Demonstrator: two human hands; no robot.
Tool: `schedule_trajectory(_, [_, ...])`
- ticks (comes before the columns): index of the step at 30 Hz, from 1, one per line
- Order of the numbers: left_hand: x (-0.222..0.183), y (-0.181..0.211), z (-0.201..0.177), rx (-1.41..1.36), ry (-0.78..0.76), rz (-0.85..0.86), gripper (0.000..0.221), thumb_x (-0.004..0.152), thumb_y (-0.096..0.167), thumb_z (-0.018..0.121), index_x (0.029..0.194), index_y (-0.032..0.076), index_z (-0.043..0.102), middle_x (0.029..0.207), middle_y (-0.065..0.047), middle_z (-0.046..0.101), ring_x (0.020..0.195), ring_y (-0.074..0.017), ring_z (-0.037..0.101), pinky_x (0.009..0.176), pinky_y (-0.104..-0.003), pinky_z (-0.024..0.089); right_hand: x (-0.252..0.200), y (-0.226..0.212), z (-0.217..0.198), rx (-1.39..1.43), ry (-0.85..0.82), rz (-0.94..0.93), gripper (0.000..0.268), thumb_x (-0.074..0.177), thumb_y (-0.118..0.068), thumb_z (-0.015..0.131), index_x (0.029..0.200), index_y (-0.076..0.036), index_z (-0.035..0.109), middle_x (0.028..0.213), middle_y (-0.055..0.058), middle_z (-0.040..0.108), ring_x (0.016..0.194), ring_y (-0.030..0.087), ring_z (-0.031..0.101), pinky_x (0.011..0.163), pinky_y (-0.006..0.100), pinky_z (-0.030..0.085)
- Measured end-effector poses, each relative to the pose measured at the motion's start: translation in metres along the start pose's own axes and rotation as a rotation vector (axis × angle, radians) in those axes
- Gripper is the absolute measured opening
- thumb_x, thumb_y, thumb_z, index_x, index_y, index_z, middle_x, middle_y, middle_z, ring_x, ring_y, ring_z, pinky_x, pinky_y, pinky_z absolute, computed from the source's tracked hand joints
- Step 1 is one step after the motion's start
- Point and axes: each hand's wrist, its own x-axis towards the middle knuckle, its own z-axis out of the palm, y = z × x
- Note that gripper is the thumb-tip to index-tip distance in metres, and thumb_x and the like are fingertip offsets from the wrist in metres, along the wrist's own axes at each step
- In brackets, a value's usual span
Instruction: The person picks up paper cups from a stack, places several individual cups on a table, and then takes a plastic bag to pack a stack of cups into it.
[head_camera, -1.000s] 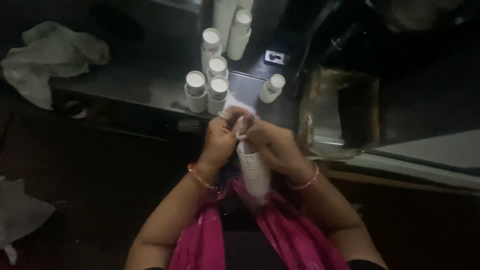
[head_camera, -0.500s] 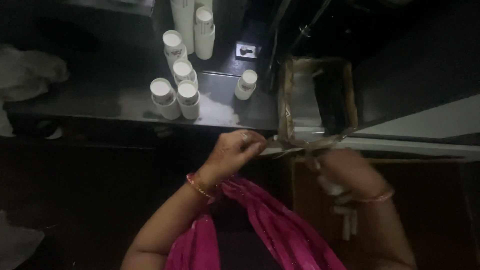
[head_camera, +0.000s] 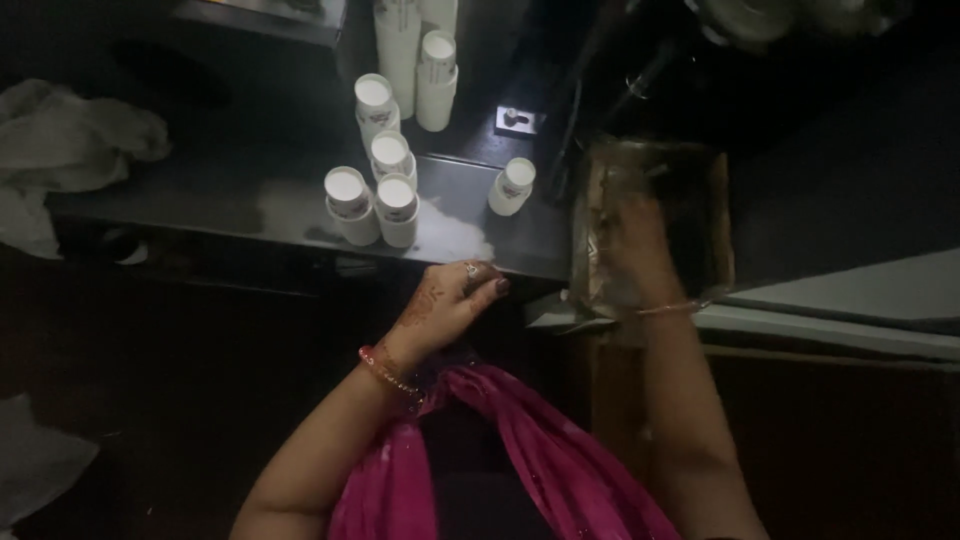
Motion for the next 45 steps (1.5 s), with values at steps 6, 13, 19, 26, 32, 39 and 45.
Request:
schedule_trajectory(6, [0.033,-0.019,0.022,-0.011,-0.013,-0.137,0.025,0.105,0.025,0.058,0.114,0.009,0.075,0.091,-0.011,0.078,0.084,-0.0222,0.077,0.077,-0.034,0.059,-0.062,-0.043,-0.106,1.116,0.19,-0.011,0.013,0.102,-0.012,0.07,0.111,-0.007,0.063,0.105,0.008,0.069,0.097,0.016,0.065,0.082,0.034,0.057])
schedule_trajectory(13, [0.033,0.0,0.043,-0.662,-0.146,-0.073,0.026,0.087,0.012,0.075,0.112,0.006,0.072,0.1,-0.01,0.076,0.09,-0.0168,0.072,0.079,-0.032,0.059,-0.12,-0.107,-0.1,1.336,0.051,0.023,0.01,0.096,0.0,0.068,0.103,-0.007,0.067,0.103,0.004,0.071,0.091,0.014,0.068,0.077,0.029,0.056])
schedule_trajectory(19, [0.007,0.003,0.031,-0.163,-0.002,-0.011,0.027,0.105,0.029,0.066,0.102,0.004,0.075,0.086,-0.015,0.076,0.077,-0.0212,0.073,0.071,-0.031,0.056,-0.108,-0.129,-0.079,1.333,-0.014,0.138,0.018,0.09,0.009,0.067,0.103,-0.004,0.07,0.099,0.005,0.073,0.089,0.013,0.07,0.08,0.028,0.059])
schedule_trajectory(26, [-0.005,-0.005,0.005,-0.335,0.506,0.157,0.028,0.09,-0.009,0.053,0.109,-0.001,0.072,0.112,-0.017,0.074,0.099,-0.0221,0.073,0.085,-0.032,0.06,-0.106,-0.198,-0.107,1.308,-0.046,0.093,0.017,0.089,0.01,0.068,0.091,-0.006,0.062,0.101,0.006,0.071,0.09,0.015,0.07,0.077,0.029,0.061])
schedule_trajectory(32, [-0.01,-0.096,-0.036,-0.837,0.866,-0.265,0.022,0.089,-0.012,0.053,0.088,0.003,0.069,0.091,-0.016,0.074,0.081,-0.0211,0.073,0.072,-0.036,0.063,-0.106,-0.199,-0.114,1.476,-0.05,0.021,0.021,0.09,0.008,0.065,0.084,-0.009,0.053,0.104,0.006,0.065,0.105,0.018,0.071,0.076,0.03,0.063])
schedule_trajectory(39, [-0.019,-0.023,-0.056,-0.171,0.238,-0.067,0.023,0.091,0.024,0.074,0.095,0.002,0.079,0.087,-0.011,0.079,0.078,-0.0137,0.073,0.07,-0.03,0.057,-0.111,-0.183,-0.076,1.533,-0.136,-0.186,0.017,0.097,0.003,0.068,0.089,-0.006,0.057,0.106,0.008,0.063,0.106,0.02,0.067,0.079,0.033,0.064])
schedule_trajectory(45, [-0.031,-0.02,-0.051,-0.439,0.214,-0.117,0.025,0.097,0.025,0.072,0.097,0.0,0.076,0.085,-0.012,0.076,0.078,-0.0133,0.07,0.07,-0.034,0.058,-0.059,-0.196,-0.091,1.113,-0.168,-0.558,0.004,0.094,-0.001,0.069,0.095,-0.004,0.066,0.106,0.007,0.069,0.101,0.016,0.071,0.085,0.03,0.061])
